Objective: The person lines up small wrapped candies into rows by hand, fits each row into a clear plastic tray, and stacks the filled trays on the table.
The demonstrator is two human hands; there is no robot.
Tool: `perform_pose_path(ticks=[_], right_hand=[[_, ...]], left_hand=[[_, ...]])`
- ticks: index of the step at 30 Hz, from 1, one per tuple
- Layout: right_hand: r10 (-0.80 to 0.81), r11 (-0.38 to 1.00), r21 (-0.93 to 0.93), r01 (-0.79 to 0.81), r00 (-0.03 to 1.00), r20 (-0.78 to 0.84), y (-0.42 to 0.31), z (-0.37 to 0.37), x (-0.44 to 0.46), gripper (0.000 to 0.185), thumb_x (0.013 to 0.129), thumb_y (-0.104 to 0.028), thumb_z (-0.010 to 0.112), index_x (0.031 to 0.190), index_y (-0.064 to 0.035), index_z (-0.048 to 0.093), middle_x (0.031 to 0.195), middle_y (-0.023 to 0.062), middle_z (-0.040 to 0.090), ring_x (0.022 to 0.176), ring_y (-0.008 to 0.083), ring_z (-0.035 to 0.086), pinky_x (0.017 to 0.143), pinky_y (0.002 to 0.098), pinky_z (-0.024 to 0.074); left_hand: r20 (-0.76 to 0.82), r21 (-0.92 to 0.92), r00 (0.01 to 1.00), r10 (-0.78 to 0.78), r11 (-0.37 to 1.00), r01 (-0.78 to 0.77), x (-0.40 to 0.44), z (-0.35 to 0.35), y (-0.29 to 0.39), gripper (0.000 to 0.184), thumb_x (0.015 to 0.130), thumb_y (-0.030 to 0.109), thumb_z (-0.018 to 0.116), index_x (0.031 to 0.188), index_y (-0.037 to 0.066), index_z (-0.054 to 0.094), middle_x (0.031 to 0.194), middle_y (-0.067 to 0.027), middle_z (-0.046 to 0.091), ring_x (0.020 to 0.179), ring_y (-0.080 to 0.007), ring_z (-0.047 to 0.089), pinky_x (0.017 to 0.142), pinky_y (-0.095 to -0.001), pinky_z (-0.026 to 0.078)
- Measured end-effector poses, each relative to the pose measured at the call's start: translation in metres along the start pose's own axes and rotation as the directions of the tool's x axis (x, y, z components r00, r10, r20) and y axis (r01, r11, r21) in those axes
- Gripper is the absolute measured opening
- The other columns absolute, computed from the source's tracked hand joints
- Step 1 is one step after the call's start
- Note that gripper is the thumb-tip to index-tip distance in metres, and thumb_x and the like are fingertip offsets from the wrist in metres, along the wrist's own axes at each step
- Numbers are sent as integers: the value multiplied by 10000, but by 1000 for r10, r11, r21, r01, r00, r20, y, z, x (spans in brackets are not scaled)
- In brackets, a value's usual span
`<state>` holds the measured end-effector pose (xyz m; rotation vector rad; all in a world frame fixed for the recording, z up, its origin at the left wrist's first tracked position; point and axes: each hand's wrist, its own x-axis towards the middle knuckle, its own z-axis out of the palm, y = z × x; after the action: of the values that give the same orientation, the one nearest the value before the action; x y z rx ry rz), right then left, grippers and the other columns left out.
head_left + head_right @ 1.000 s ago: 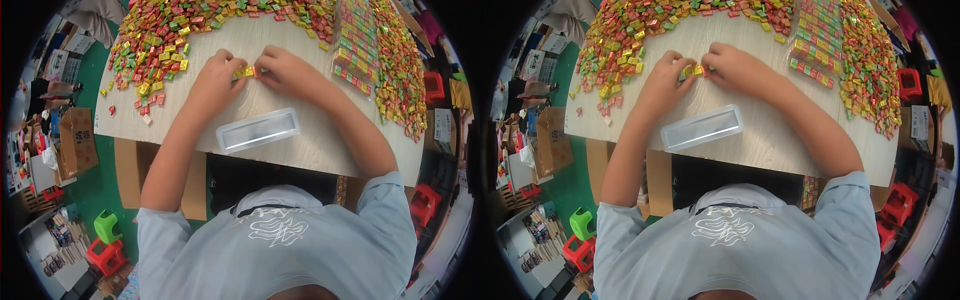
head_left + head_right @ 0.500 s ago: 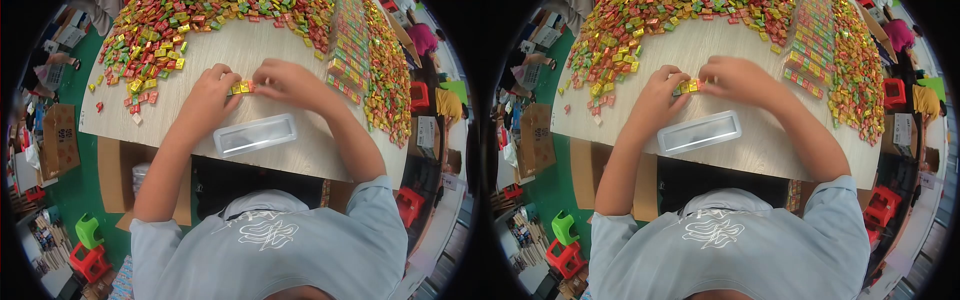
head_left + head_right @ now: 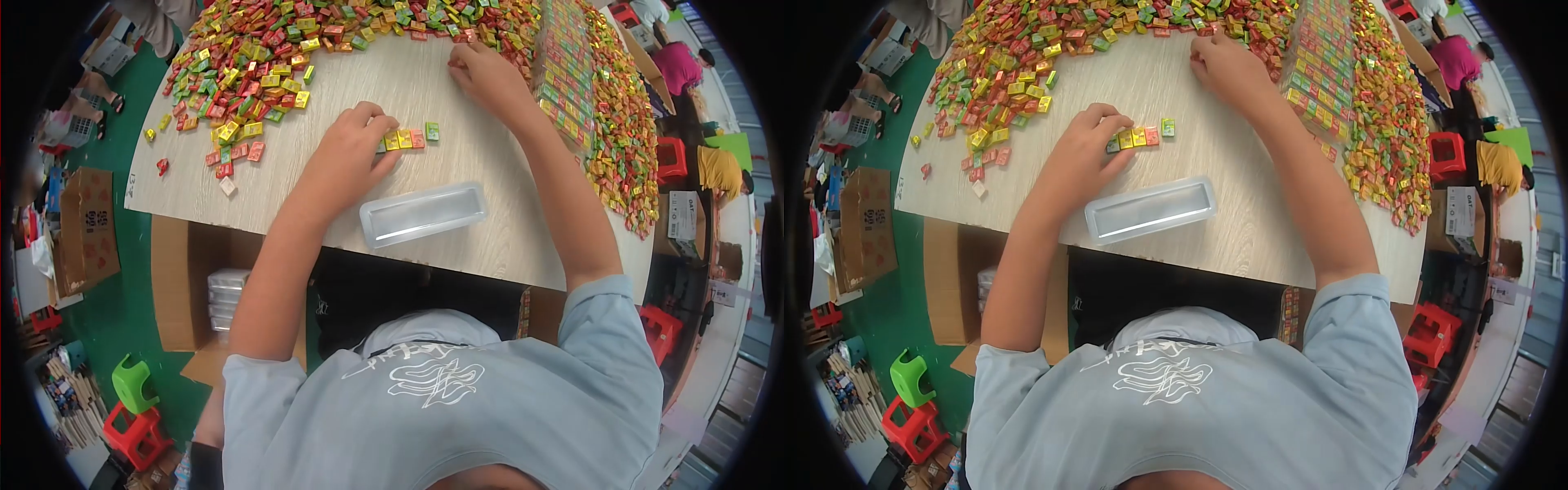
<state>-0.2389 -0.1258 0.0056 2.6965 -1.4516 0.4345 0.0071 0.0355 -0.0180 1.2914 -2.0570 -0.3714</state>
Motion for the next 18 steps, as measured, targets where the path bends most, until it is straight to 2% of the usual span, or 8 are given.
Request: perform_pose_path(ticks=[2,4,5,7,11,14,17,18], right_hand=[[-13,999,50,11,1000,28,-9,-13,-19,178,999,-236,659,1089,-83,663,1062,91,685,960,300,705,813,433,559],[-102,978,193,77,987,127,-17,-23,-39,124,975,-167,690,1035,-65,652,1019,90,669,895,284,693,775,410,547],[-104,978,196,78,986,128,-21,-27,-48,124,975,-167,690,1035,-65,652,1019,90,669,895,284,693,775,410,547],[-207,942,302,149,964,169,-27,-35,-62,102,964,-135,702,1002,-56,649,1016,96,660,885,273,683,766,394,542],[-269,913,360,192,946,180,-42,-44,-72,96,962,-123,705,994,-53,649,1030,105,654,894,277,676,774,403,538],[-280,912,358,202,943,179,-46,-41,-73,107,967,-132,702,1009,-54,642,1042,107,650,915,278,671,782,407,536],[-243,915,369,163,953,181,-48,-40,-76,147,965,-135,703,1073,-59,639,1070,112,649,930,286,667,796,405,540],[-225,906,396,149,962,153,-46,-36,-79,180,966,-140,700,1115,-63,636,1085,116,648,955,292,662,821,405,539]], left_hand=[[6,7,1000,-2,1000,2,0,0,0,352,861,157,777,1168,14,684,1199,-162,625,1117,-356,617,988,-446,518],[2,22,1000,14,1000,-14,0,0,-1,349,863,156,776,1167,11,684,1197,-162,623,1116,-352,616,987,-445,518],[3,24,1000,12,1000,-12,0,0,-1,349,863,156,776,1167,11,684,1197,-162,623,1116,-352,616,987,-445,518],[24,7,1000,-4,1000,4,0,-1,0,349,866,157,775,1169,9,685,1203,-165,623,1122,-353,616,986,-444,519],[6,34,1000,28,999,-28,0,-1,0,361,868,156,775,1184,10,680,1207,-168,622,1122,-351,618,985,-444,520],[6,-23,1000,-10,1000,11,0,-13,2,378,880,181,771,1202,10,673,1211,-170,621,1120,-353,622,986,-444,518],[-220,233,975,-32,969,85,-4,-37,-11,402,920,273,734,1221,16,666,1168,-153,632,1091,-340,618,932,-468,506],[-213,251,977,-28,965,82,-6,-41,-16,402,920,273,734,1221,16,666,1168,-153,632,1091,-340,618,932,-468,506]])
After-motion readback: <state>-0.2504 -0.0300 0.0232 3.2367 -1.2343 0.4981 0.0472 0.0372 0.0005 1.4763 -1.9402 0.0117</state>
